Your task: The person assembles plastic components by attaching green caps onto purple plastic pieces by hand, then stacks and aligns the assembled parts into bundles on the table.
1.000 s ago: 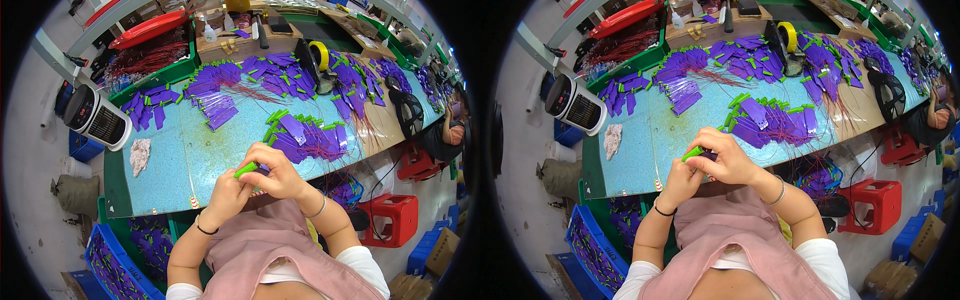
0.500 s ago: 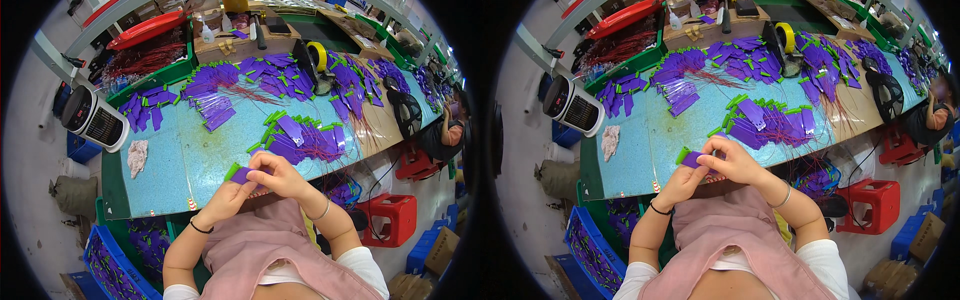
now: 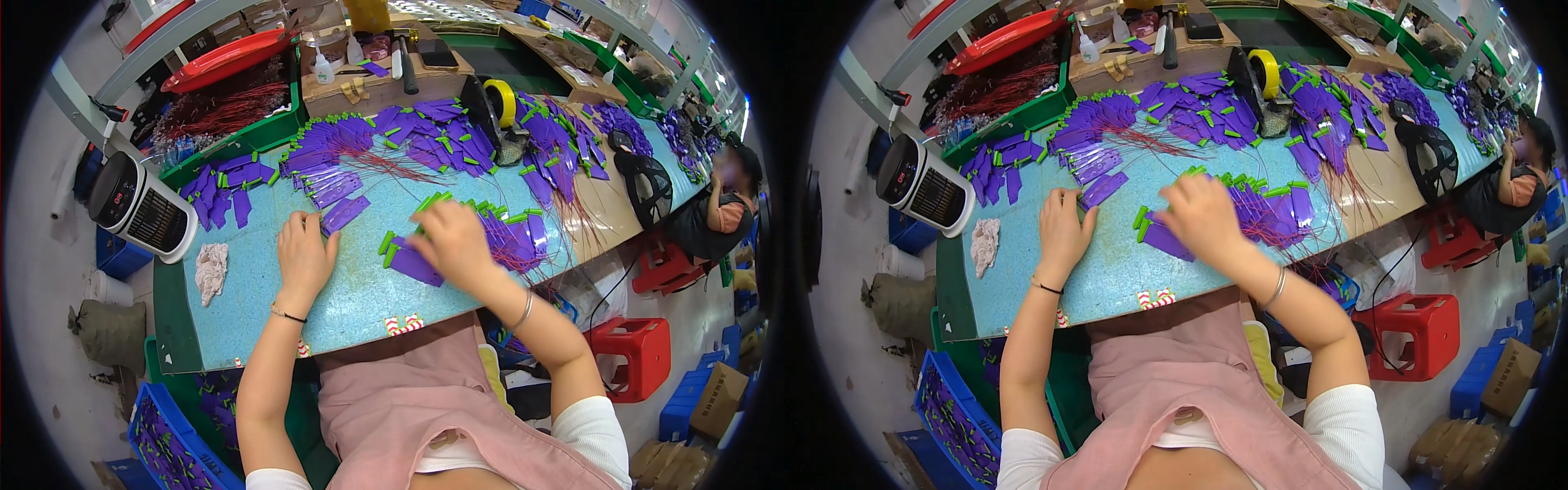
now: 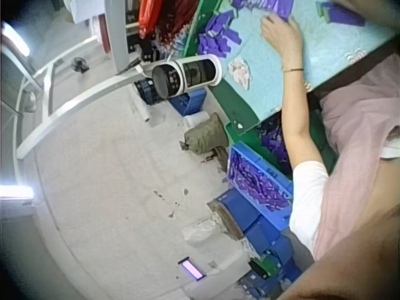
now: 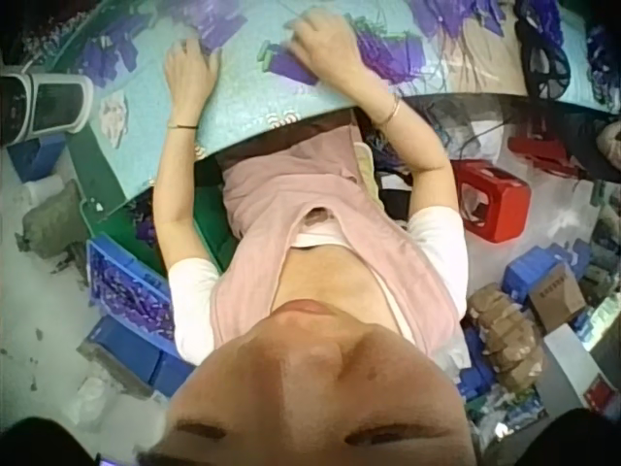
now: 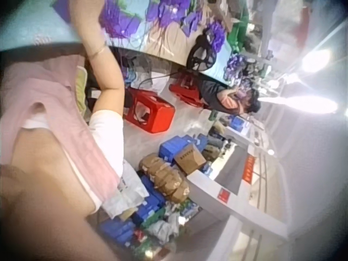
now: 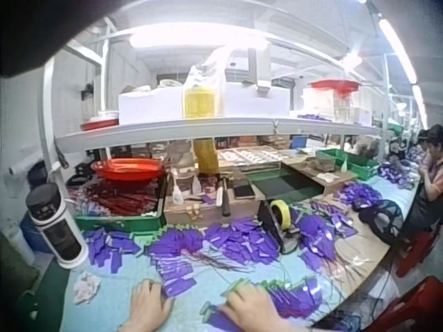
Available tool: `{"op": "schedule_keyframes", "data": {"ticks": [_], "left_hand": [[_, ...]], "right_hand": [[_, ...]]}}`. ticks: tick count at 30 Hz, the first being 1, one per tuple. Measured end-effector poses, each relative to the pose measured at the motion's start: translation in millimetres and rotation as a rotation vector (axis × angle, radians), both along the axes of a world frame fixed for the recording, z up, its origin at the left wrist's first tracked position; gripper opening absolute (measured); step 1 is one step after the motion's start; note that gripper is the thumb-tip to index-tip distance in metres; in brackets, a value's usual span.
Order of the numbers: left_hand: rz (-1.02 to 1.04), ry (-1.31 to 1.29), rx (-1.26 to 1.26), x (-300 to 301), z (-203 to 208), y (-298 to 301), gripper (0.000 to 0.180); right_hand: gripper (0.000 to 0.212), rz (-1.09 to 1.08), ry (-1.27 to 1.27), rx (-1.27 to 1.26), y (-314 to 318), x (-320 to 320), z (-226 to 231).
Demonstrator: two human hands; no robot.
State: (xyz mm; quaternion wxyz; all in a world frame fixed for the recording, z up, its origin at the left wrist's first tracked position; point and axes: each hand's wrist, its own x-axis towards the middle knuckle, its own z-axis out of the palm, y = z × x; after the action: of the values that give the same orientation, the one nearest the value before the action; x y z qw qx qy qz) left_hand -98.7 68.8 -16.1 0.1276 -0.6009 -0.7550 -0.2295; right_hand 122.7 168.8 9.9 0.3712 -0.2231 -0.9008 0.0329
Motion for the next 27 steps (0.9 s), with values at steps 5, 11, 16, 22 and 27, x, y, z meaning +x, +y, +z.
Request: {"op": "schedule_keyframes", "data": {"ticks": [5,11,16,22,27], "left_hand": [[-0.078,-0.22,0.052,11,2,-18,0.036],[-0.104,-0.527,0.088,19,0,-37,0.028],[-0.164,-0.974,0.259,35,9,-39,0.025],[-0.197,-1.308,0.235,39,21,-48,0.025],[-0.218,-1.487,0.227,42,25,-57,0.027]], "right_hand": [[0.023,-0.675,-0.37,-0.023,136,-3,4],[0.023,-0.572,-0.488,0.036,151,-7,-15],[0.02,-0.406,-0.257,-0.188,135,-2,-18],[0.028,-0.302,-0.2,-0.581,151,17,-6],[0.027,-0.293,-0.196,-0.551,142,18,-7]]}}
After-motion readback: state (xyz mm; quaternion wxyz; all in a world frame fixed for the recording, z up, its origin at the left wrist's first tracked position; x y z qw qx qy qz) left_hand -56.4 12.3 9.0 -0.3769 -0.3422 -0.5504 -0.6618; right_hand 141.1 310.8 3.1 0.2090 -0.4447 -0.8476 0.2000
